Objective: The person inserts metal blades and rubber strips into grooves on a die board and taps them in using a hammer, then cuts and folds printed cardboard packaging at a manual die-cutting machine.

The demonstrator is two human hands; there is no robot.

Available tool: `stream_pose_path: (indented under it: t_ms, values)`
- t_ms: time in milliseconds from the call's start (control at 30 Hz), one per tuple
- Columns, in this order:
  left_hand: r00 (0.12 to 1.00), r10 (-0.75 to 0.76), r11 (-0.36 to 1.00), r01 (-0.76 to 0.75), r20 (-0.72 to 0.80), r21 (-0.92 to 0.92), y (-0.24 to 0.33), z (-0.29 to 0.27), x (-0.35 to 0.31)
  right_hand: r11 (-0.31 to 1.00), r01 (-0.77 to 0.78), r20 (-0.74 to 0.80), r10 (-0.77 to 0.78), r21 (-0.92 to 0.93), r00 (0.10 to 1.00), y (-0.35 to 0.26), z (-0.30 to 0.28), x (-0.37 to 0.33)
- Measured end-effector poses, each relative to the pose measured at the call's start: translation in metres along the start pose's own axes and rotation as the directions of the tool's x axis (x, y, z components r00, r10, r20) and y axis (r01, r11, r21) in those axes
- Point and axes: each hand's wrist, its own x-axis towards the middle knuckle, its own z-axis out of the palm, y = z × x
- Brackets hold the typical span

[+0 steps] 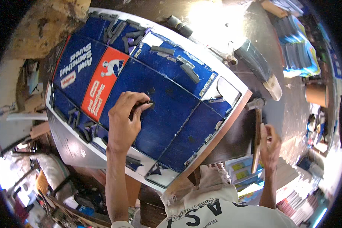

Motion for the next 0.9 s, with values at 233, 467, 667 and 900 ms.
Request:
stream_pose_path:
  t_ms: [233,467,667,900]
  values:
    - [0.977,0.104,0.965,-0.053,-0.188,0.258,0.012,0.005,-0.022,0.933,0.343,-0.145,-0.326,0.111,0.934,-0.047,-0.010,-0.007]
    - [0.899,-0.438,0.814,0.391,-0.010,-0.430,0.152,0.032,-0.132,0.722,0.200,0.311,-0.507,0.662,0.803,-0.106,0.020,-0.054]
    - [0.581,-0.777,0.204,0.597,0.243,-0.776,0.159,0.042,-0.153,0.663,0.137,0.404,-0.593,0.736,0.697,-0.092,0.034,-0.057]
    - [0.422,-0.853,-0.021,0.560,0.306,-0.828,0.161,0.046,-0.157,0.646,0.286,0.341,-0.667,0.708,0.662,-0.108,0.036,-0.061]
